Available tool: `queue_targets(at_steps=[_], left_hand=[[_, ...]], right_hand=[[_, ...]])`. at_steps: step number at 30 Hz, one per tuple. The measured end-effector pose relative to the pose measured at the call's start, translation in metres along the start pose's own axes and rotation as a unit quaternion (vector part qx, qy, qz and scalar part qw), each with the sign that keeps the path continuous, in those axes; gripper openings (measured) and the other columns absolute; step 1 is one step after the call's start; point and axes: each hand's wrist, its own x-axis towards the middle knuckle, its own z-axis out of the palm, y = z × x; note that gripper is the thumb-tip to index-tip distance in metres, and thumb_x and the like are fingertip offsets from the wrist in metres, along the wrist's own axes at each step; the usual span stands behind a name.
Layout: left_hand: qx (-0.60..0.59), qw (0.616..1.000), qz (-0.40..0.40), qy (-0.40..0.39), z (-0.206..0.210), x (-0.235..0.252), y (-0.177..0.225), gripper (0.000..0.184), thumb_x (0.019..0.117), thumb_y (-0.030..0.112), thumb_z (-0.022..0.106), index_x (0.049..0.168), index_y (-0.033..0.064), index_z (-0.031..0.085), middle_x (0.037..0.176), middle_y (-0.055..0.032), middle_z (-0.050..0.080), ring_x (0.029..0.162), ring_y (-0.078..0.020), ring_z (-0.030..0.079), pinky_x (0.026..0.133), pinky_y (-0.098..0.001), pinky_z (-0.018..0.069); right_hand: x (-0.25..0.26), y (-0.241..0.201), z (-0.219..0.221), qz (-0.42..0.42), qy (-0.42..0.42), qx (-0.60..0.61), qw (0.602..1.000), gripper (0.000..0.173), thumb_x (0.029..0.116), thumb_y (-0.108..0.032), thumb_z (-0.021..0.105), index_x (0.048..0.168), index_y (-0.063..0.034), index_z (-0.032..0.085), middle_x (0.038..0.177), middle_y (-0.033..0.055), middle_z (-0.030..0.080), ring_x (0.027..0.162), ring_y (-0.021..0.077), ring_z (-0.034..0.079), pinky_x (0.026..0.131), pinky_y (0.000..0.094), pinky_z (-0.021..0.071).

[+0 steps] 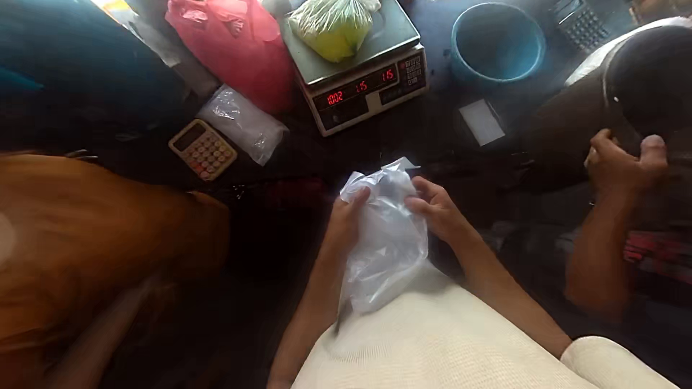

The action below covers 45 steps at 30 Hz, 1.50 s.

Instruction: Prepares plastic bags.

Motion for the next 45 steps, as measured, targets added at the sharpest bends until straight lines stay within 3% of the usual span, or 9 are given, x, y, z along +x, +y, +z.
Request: queue_targets(at_steps=[5, 12, 14, 20, 25, 33, 39, 41, 45], left_hand=[[0.326, 0.942, 0.086, -0.006, -0.022, 0.008, 0.029, 0.033, 0.0915, 0.027, 0.075, 0.105, 0.0000, 0.063, 0.085, -0.0055, 0.070, 0.078, -0.0130, 0.069, 0.075, -0.0361, 0.0600], [0.354, 0.865, 0.355, 0.035, 0.017, 0.049, 0.127, 0.071, 0.0967, 0.044, 0.068, 0.148, 0.0036, 0.039, 0.147, -0.0065, 0.049, 0.135, -0.0167, 0.050, 0.108, -0.0373, 0.0480], [0.393, 0.834, 0.388, -0.015, 0.041, 0.056, 0.154, 0.062, 0.1005, 0.051, 0.059, 0.141, 0.0054, 0.045, 0.142, -0.0035, 0.052, 0.133, -0.0149, 0.052, 0.108, -0.0350, 0.0481], [0.571, 0.739, 0.128, -0.334, 0.076, 0.077, 0.132, 0.053, 0.0897, 0.038, 0.077, 0.132, 0.0097, 0.060, 0.113, -0.0031, 0.069, 0.103, -0.0146, 0.067, 0.091, -0.0410, 0.0570], [0.478, 0.799, 0.016, -0.363, 0.057, 0.092, 0.125, 0.014, 0.0989, 0.020, 0.065, 0.098, 0.0074, 0.071, 0.077, 0.0029, 0.068, 0.068, -0.0023, 0.062, 0.062, -0.0195, 0.0515], [0.501, 0.779, -0.027, -0.377, 0.039, 0.121, 0.124, 0.017, 0.1005, 0.016, 0.061, 0.095, 0.0057, 0.074, 0.085, 0.0004, 0.069, 0.074, -0.0052, 0.064, 0.068, -0.0228, 0.0538], [0.429, 0.889, -0.028, -0.155, -0.016, 0.087, 0.084, 0.017, 0.0980, 0.020, 0.065, 0.092, 0.0062, 0.073, 0.084, -0.0008, 0.071, 0.078, -0.0078, 0.066, 0.076, -0.0301, 0.0572], [0.330, 0.940, -0.033, -0.084, -0.030, 0.067, 0.063, 0.016, 0.0985, 0.019, 0.064, 0.092, 0.0056, 0.071, 0.086, -0.0019, 0.070, 0.079, -0.0103, 0.067, 0.077, -0.0327, 0.0585], [0.129, 0.991, -0.020, 0.042, -0.024, 0.029, 0.022, 0.011, 0.0948, 0.016, 0.069, 0.087, 0.0088, 0.065, 0.083, -0.0012, 0.070, 0.075, -0.0110, 0.068, 0.072, -0.0328, 0.0600]], right_hand=[[-0.010, -0.012, -0.022, -0.055, 0.103, -0.012, 0.993, 0.014, 0.0964, -0.016, 0.064, 0.110, -0.0158, 0.064, 0.087, -0.0033, 0.071, 0.076, 0.0055, 0.068, 0.071, 0.0258, 0.0602], [-0.024, -0.046, -0.044, -0.108, 0.058, -0.102, 0.987, 0.032, 0.1019, -0.014, 0.060, 0.133, -0.0136, 0.066, 0.106, -0.0079, 0.074, 0.087, -0.0015, 0.068, 0.080, 0.0188, 0.0588], [-0.024, -0.051, -0.054, -0.120, 0.076, -0.100, 0.985, 0.033, 0.1015, -0.015, 0.061, 0.134, -0.0113, 0.065, 0.105, -0.0084, 0.074, 0.087, -0.0026, 0.068, 0.079, 0.0177, 0.0584], [-0.010, -0.052, -0.074, -0.115, 0.084, -0.090, 0.986, 0.046, 0.1011, -0.018, 0.060, 0.147, -0.0144, 0.056, 0.115, -0.0069, 0.073, 0.089, -0.0028, 0.068, 0.080, 0.0175, 0.0588], [0.016, -0.043, -0.089, -0.066, 0.050, -0.075, 0.994, 0.053, 0.1010, -0.020, 0.060, 0.153, -0.0181, 0.049, 0.094, -0.0062, 0.074, 0.077, -0.0023, 0.067, 0.073, 0.0163, 0.0576], [0.082, -0.015, -0.097, 0.003, -0.077, -0.088, 0.993, 0.055, 0.1001, -0.016, 0.062, 0.153, -0.0202, 0.048, 0.090, -0.0004, 0.071, 0.069, 0.0020, 0.062, 0.067, 0.0215, 0.0553], [0.100, -0.018, -0.080, -0.088, 0.065, -0.351, 0.930, 0.051, 0.1040, -0.029, 0.059, 0.150, -0.0082, 0.050, 0.109, 0.0111, 0.069, 0.086, 0.0233, 0.067, 0.075, 0.0458, 0.0577], [0.081, -0.035, -0.055, -0.137, 0.040, -0.365, 0.920, 0.039, 0.1033, -0.023, 0.059, 0.138, -0.0044, 0.061, 0.117, 0.0118, 0.070, 0.097, 0.0219, 0.070, 0.083, 0.0432, 0.0605], [0.053, -0.029, 0.003, -0.129, -0.117, -0.373, 0.912, 0.034, 0.1038, -0.035, 0.056, 0.091, -0.0071, 0.071, 0.084, 0.0080, 0.070, 0.077, 0.0221, 0.070, 0.065, 0.0459, 0.0566]])
